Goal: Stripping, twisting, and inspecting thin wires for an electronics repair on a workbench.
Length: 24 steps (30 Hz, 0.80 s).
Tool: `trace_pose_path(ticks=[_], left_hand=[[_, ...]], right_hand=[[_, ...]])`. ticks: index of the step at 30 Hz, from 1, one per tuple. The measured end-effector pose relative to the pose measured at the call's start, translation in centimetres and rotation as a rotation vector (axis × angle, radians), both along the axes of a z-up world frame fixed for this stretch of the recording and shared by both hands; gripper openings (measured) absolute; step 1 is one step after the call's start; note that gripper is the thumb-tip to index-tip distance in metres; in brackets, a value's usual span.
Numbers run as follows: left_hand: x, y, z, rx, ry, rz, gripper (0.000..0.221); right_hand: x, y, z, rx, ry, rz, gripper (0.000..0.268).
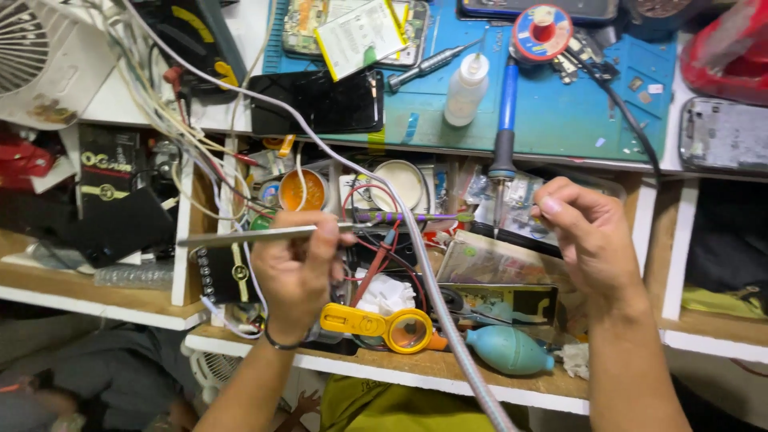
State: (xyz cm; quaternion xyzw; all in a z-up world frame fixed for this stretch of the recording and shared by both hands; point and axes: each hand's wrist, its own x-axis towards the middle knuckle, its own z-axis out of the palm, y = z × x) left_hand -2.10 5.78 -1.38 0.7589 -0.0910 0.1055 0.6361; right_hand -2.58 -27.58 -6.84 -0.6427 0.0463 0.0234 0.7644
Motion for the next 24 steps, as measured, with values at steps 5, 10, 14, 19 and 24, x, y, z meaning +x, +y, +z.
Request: trace_pose_path(ticks=[5, 10, 14, 19, 24], left_hand=[[0.4, -8.0, -1.4, -0.112, -0.176, -0.052, 0.006], [1.8, -12.0, -1.0, -0.134, -0.331, -0.152, 0.007], [1.9, -11.8, -2.5, -0.092, -0.346, -0.151, 0.011], [1.6, -12.0, -3.6, -0.113, -0.328, -0.151, 0.011], [1.8, -11.7, -3.4, -0.048, -0.362, -0.169, 0.010]], right_hand=[[0.0, 0.2, -1.9, 0.114, -0.110, -0.077, 0.019], [0.1, 0.5, -1.2, 0.142, -0.129, -0.087, 0.017], [0.2, 0.6, -0.9, 0.144, -0.117, -0.086, 0.017], [0.1, 0.9, -1.1, 0.123, -0.106, -0.090, 0.017], [0.0, 0.7, -1.2, 0.096, -0.106, -0.079, 0.017]])
